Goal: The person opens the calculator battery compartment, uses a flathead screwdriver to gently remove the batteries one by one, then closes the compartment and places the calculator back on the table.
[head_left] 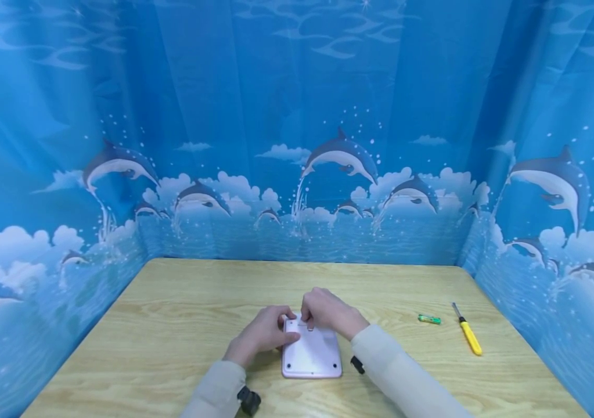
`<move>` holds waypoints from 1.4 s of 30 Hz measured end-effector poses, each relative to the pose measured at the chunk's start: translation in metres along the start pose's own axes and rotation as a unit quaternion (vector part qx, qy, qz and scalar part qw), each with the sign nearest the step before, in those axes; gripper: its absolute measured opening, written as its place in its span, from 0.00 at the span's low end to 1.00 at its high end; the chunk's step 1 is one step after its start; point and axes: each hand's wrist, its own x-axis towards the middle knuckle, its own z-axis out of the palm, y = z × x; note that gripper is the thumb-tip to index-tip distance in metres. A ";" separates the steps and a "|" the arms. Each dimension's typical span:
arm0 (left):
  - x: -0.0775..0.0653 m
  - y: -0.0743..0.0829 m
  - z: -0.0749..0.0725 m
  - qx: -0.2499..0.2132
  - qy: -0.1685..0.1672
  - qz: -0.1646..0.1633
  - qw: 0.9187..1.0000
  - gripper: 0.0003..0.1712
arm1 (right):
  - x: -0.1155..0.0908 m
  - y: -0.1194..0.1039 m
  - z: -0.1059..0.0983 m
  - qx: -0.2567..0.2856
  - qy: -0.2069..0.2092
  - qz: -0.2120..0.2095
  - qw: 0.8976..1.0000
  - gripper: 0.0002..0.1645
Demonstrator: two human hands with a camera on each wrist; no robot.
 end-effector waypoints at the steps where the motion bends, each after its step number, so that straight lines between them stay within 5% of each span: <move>1: 0.000 0.000 0.000 0.001 0.000 0.000 1.000 0.20 | 0.001 0.000 0.000 0.003 -0.004 0.002 1.000 0.09; 42: -0.001 0.001 0.001 -0.004 -0.002 -0.006 1.000 0.20 | 0.009 -0.002 -0.007 -0.023 -0.038 -0.001 0.999 0.10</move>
